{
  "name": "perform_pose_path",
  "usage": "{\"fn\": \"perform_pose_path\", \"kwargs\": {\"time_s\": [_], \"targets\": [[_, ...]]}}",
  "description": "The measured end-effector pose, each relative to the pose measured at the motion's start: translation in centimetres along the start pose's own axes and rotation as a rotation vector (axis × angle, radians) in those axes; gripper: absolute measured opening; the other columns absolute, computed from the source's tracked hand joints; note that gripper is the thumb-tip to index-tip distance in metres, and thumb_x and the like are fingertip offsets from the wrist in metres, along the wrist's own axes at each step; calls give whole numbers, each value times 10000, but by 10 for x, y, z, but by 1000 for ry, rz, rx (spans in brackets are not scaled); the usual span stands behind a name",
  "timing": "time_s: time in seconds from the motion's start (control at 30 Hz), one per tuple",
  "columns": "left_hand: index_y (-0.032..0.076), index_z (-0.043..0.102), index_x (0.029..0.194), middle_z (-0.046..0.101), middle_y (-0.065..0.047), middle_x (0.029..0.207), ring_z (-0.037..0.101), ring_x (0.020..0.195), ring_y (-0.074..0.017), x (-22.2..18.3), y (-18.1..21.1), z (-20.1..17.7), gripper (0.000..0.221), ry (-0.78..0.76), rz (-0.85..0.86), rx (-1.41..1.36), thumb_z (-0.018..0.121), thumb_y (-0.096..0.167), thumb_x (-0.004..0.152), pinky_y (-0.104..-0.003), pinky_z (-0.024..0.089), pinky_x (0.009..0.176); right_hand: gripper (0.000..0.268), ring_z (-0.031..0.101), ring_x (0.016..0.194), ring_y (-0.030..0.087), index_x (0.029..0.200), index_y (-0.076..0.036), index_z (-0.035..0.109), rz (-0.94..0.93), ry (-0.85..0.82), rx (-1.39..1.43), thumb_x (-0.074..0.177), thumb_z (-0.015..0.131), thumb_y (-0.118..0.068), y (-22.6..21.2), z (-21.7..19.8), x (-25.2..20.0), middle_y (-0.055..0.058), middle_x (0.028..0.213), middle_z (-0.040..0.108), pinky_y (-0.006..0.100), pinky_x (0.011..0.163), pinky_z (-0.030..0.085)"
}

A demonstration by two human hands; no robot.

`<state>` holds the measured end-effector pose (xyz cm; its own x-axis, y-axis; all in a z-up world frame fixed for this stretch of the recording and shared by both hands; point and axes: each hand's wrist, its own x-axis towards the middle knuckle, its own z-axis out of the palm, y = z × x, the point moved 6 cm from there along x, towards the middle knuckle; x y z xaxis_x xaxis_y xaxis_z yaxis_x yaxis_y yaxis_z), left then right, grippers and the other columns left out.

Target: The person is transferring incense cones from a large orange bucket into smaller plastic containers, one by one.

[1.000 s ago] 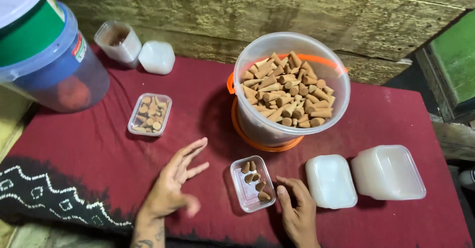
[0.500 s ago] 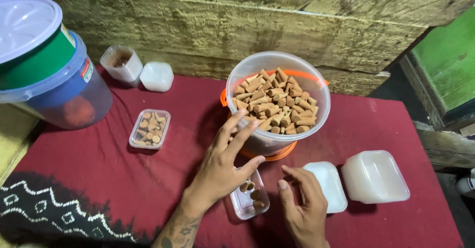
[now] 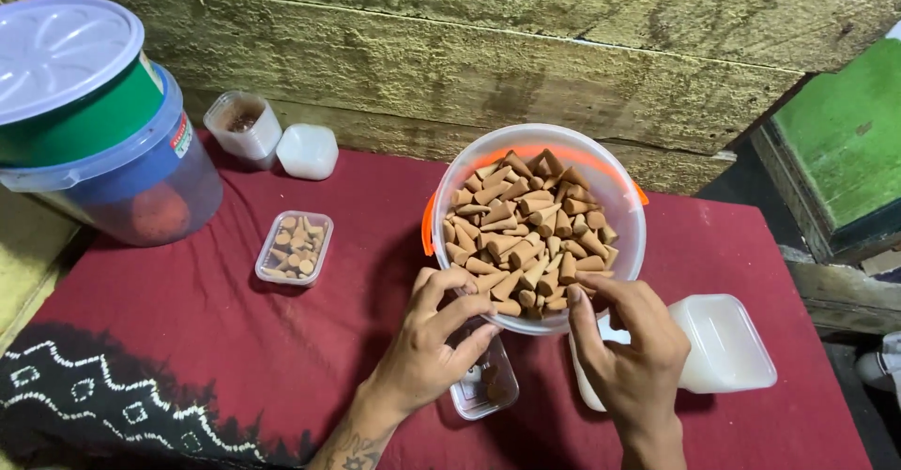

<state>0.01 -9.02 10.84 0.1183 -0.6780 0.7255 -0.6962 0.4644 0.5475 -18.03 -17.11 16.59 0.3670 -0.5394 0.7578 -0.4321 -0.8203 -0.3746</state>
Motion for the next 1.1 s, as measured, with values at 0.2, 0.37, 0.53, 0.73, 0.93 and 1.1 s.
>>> {"fn": "perform_pose_path", "kwargs": {"time_s": [0.2,0.37,0.53,0.73,0.93,1.1], "targets": [[93,730,918,565,-48,958,548,904,-209,-2,10,-9,213,9,27,-139,879,22,784,-325,525,820,109,715,824,199,1032,-68,746,-46,-86,-181,950,761,-137,-5,1,20,74,1017,777,327,707,531],[84,727,868,574,-52,950,562,900,-218,-10,17,-8,195,-9,46,-158,880,-5,786,-331,544,822,92,649,708,157,996,-118,743,-110,-105,-263,955,811,-165,9,13,38,18,894,729,311,623,488],[73,717,846,581,-61,943,568,907,-229,-14,20,-8,172,-12,62,-147,859,-13,802,-333,556,825,153,682,788,262,1017,-225,732,28,-248,-381,924,780,-337,32,28,47,-13,971,733,442,549,505],[70,722,851,586,-69,939,557,902,-236,-18,22,-7,174,-15,58,-129,863,-16,797,-344,559,832,237,703,894,269,1049,-207,740,95,-333,-377,903,765,-392,23,33,37,-15,1003,719,483,606,540],[97,727,858,580,-53,934,525,840,-229,-22,30,-1,208,9,76,-65,885,-17,787,-317,513,733,414,696,856,306,974,-183,632,228,-392,-602,857,768,-557,29,47,32,19,920,693,519,561,532],[98,715,858,593,-55,936,509,811,-237,-23,32,0,192,21,90,-40,860,-21,818,-333,497,738,328,707,847,269,918,-203,653,183,-302,-668,885,767,-509,31,50,31,-8,884,699,477,539,530]]}}
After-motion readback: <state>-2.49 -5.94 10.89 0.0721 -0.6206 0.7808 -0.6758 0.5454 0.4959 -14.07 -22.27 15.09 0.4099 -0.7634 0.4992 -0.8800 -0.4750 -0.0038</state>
